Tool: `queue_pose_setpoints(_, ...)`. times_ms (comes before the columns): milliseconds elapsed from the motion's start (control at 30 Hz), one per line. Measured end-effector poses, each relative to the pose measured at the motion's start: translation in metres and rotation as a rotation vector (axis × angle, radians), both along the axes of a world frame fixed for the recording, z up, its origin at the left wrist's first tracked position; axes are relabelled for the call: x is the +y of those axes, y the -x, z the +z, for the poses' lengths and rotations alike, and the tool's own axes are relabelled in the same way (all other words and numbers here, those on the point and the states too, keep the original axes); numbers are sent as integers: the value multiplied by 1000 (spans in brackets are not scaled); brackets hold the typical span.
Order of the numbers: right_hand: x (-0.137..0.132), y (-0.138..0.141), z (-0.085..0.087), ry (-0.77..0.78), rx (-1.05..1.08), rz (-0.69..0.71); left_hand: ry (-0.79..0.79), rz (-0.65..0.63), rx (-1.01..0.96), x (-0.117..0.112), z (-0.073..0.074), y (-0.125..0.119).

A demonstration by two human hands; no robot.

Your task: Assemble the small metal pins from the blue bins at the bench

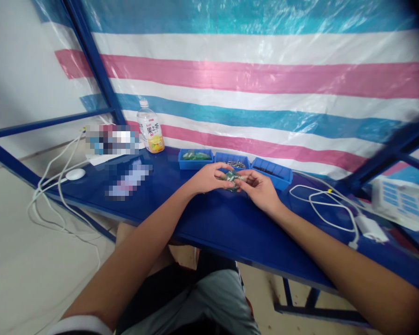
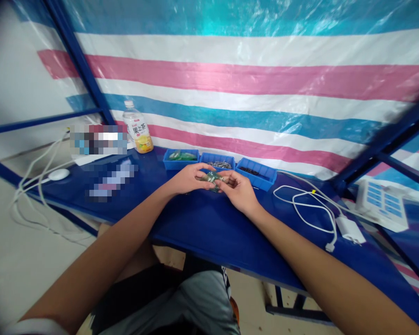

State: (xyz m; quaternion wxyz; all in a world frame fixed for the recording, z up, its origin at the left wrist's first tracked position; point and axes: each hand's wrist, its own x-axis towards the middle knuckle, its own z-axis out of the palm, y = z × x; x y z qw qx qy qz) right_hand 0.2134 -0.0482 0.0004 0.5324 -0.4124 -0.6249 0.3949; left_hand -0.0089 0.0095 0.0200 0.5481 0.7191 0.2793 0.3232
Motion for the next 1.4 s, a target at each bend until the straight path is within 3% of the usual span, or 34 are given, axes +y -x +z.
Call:
queue_pose_setpoints(400,4,-3,-3,85,114,68,-58,28,59,2,-2,2)
queue_pose_setpoints(700,-4,-1,4,45,-83,110,-71,-34,152,-5,5,1)
queue_pose_setpoints(933,0,-3,1,15,-68,-6,-105,1,58,-3,1,0)
queue_pose_setpoints(1133,-3,-1,3,42,-74,50,-113,-9,89,-2,3,2)
queue_pose_setpoints(1300,1,-4,1,-11,-59,-118,-95,131,118,-3,0,-2)
queue_pose_setpoints(1400,3,-8,-3,-110,-110,-262,-63,105,68,-5,-8,-8)
